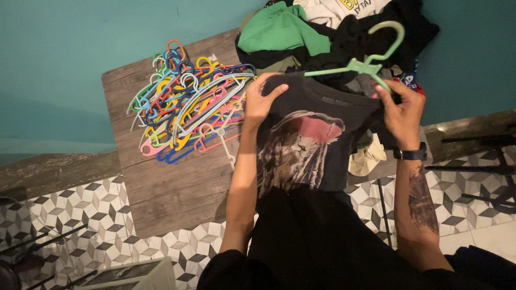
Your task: The person picks up t-shirts from a pile on a table, places each on a plastic hanger, and hangs them on a metal clothing rack. The person repeats this process for several shirts, including a black graphic tee, a black Adidas tee, a gray tee, and a black Harley-Davidson tee.
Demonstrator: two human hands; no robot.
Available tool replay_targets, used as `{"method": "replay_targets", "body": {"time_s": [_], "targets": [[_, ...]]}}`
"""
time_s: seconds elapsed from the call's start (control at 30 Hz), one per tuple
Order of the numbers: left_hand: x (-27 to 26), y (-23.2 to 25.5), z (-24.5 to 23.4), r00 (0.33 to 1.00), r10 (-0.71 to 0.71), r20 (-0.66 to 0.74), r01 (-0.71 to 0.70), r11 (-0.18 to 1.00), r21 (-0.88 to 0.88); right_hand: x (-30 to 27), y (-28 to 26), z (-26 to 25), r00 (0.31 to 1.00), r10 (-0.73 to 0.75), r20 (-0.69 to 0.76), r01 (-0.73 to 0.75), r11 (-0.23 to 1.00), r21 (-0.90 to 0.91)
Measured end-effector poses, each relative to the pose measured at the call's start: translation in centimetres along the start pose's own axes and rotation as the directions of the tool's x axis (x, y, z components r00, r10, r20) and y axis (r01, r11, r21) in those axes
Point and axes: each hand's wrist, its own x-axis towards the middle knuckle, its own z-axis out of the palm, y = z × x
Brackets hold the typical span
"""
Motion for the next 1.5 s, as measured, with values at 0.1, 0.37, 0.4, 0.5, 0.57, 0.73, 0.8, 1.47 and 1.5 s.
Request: {"method": "replay_targets", "body": {"time_s": [0.1,0.37,0.4,0.5,0.57,0.73,0.8,1.47,1.5], "targets": [[-0.9,-1.6,-0.5,0.995,-0.099,-0.02,0.097,0.992,-0.083,-0.3,-0.7,-0.6,0.998,0.034,-0.054,-0.034,0.999,-0.005],[-3.0,-3.0,-1.0,0.998,-0.066,-0.022,0.064,0.994,-0.084,-1.3,-1.9,-2.0,0.995,0.06,-0.082,-0.055,0.997,0.058],[-3.3,-2.8,-1.2,0.999,-0.024,-0.022,0.023,0.998,-0.051,-1.5,-1.9,-2.2,0.994,0.058,-0.088,-0.055,0.998,0.038],[-3.6,-2.6,-1.6,0.999,-0.017,-0.044,0.016,1.0,-0.018,-1.6,-1.7,-2.6,0.994,0.068,-0.081,-0.052,0.982,0.184],[-3.8,-2.7,-2.1,0.997,-0.05,-0.062,0.046,0.997,-0.062,-1.8,-1.6,-2.9,0.994,0.067,-0.081,-0.052,0.983,0.174],[-2.4,-3.8,-3.1,0.971,-0.078,-0.227,0.062,0.995,-0.075,-2.1,-0.7,-3.3,0.991,0.102,-0.091,-0.079,0.969,0.233],[-1.8,-3.7,-3.1,0.952,-0.041,-0.302,0.014,0.996,-0.089,-2.0,-0.2,-3.4,0.99,0.116,-0.082,-0.089,0.957,0.276],[-2.7,1.4,-2.8,0.999,0.009,-0.054,0.001,0.984,0.181,-2.3,1.2,-5.4,0.965,0.048,-0.257,0.005,0.979,0.202],[-2.9,0.7,-3.1,0.998,-0.006,-0.07,0.02,0.98,0.2,-2.3,1.0,-5.5,0.962,0.021,-0.273,0.028,0.984,0.176]]}}
